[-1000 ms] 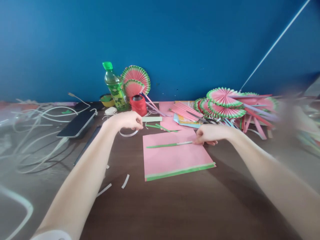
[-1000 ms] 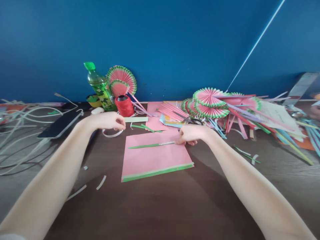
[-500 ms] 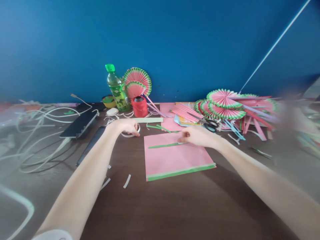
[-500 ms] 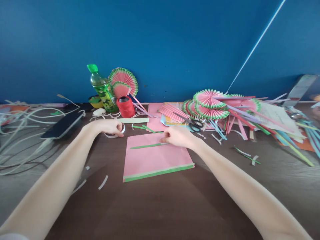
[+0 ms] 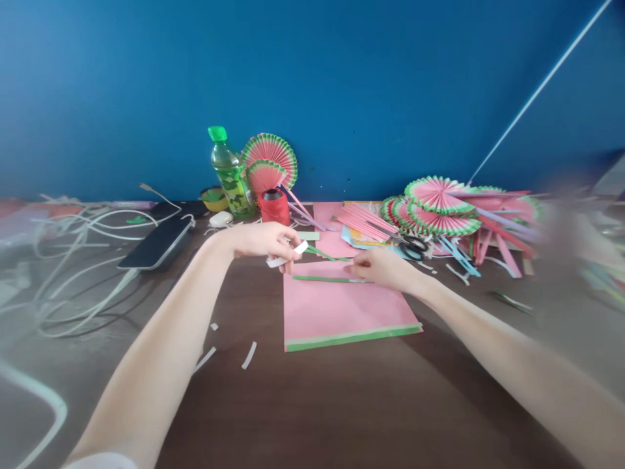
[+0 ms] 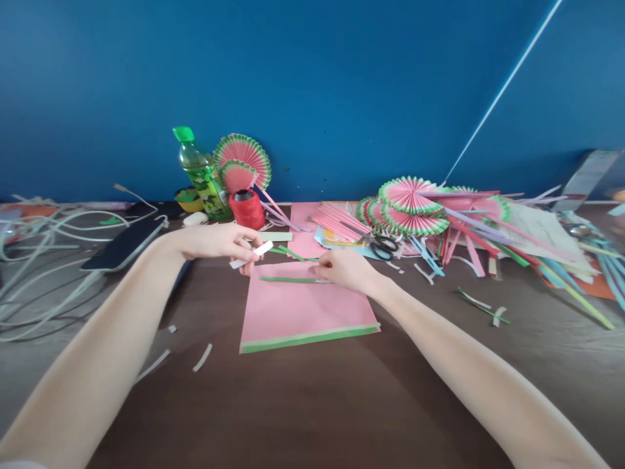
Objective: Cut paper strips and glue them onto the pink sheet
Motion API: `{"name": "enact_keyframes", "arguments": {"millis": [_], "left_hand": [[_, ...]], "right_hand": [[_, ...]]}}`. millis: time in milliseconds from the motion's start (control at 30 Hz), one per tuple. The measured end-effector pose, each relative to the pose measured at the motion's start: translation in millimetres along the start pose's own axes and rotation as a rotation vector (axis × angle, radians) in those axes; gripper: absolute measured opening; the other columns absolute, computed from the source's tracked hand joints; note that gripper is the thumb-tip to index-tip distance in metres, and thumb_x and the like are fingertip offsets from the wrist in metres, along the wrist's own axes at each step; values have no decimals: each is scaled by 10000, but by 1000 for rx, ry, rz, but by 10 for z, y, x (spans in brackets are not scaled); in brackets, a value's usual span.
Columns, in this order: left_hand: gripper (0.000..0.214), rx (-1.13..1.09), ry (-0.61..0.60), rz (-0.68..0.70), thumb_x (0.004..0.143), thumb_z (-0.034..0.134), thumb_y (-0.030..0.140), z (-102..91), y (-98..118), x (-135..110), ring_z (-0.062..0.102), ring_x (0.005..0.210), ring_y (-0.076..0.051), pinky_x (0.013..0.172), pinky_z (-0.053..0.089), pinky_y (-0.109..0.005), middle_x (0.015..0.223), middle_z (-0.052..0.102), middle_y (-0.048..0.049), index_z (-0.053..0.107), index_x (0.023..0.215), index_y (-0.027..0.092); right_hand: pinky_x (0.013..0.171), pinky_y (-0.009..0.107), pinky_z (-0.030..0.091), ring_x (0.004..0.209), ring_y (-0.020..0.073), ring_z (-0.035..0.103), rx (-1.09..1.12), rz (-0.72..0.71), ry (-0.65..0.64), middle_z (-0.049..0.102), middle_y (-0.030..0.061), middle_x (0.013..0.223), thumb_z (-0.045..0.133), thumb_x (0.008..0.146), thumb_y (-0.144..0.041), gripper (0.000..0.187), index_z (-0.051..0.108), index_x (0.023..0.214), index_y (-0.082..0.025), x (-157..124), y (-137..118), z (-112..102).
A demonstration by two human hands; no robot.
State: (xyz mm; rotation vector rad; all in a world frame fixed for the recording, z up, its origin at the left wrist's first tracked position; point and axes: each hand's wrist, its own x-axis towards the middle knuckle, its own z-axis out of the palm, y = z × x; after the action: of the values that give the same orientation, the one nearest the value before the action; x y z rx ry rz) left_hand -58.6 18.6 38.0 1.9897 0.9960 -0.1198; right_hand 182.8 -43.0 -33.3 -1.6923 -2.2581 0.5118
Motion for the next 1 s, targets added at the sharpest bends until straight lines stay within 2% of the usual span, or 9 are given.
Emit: {"name": "enact_keyframes", "arguments": {"millis": [67,133,200,267,400,633,700,833,1000], "left_hand": [[273,-48,-44,52,704,545,388,71,45,41,566,641,-119,612,392,-219,683,635,1,514,867,171],[271,-62,-20,117,721,538,381,152,77,99,564,664,-120,635,394,-229,706,634,-7,520,876,160],[270,-95,-14,171,713,558,316,231,102,162,571,701,-121,660,396,-235,750,633,-14,516,924,153],[372,-161,-40,211,680,583,221,295,118,218,582,758,-128,674,401,-237,827,633,-20,487,1035,164],[405,-217,-83,264,695,539,147,361,131,276,593,821,-143,696,410,-253,890,628,-36,475,1094,170],[381,-237,-8,272,696,527,113,390,148,272,598,842,-149,746,429,-273,841,627,-44,499,1076,122],[390,-236,6,285,695,525,115,394,150,277,601,846,-154,750,431,-282,852,639,-50,500,1084,124],[404,-211,-11,299,692,526,113,389,135,287,607,847,-153,766,423,-291,836,659,-32,506,1093,157],[325,-167,-47,285,703,530,142,372,68,311,597,881,-149,777,415,-280,816,663,-9,537,1025,188]], "right_hand": [[496,239,280,479,100,380,20,-27,205,411,-25,481,432,808,-380,359,439,510,-180,-15,-64,35],[539,243,336,521,110,421,99,-75,404,463,-12,551,413,826,-303,258,487,611,-181,-44,-138,101],[603,254,406,616,129,495,205,-180,505,551,25,722,425,820,-244,132,535,783,-183,-77,-205,191],[721,300,452,803,167,544,273,-289,569,565,68,943,430,812,-200,171,528,953,-203,-101,-248,287],[859,395,439,1038,217,491,278,-370,600,527,93,1088,430,822,-186,289,475,1104,-234,-111,-262,411],[966,406,366,1113,211,460,340,-393,587,526,93,1133,445,788,-101,286,520,1042,-208,-110,-258,409],[946,397,388,1091,203,483,444,-355,567,532,84,1110,449,795,-119,256,516,1024,-214,-101,-249,409],[841,367,467,969,184,560,701,-173,578,508,73,1094,463,800,-177,285,464,1078,-239,-61,-207,419],[895,367,436,1030,182,513,655,-189,567,522,57,1090,454,790,-150,300,518,1067,-249,-49,-184,411]]}}
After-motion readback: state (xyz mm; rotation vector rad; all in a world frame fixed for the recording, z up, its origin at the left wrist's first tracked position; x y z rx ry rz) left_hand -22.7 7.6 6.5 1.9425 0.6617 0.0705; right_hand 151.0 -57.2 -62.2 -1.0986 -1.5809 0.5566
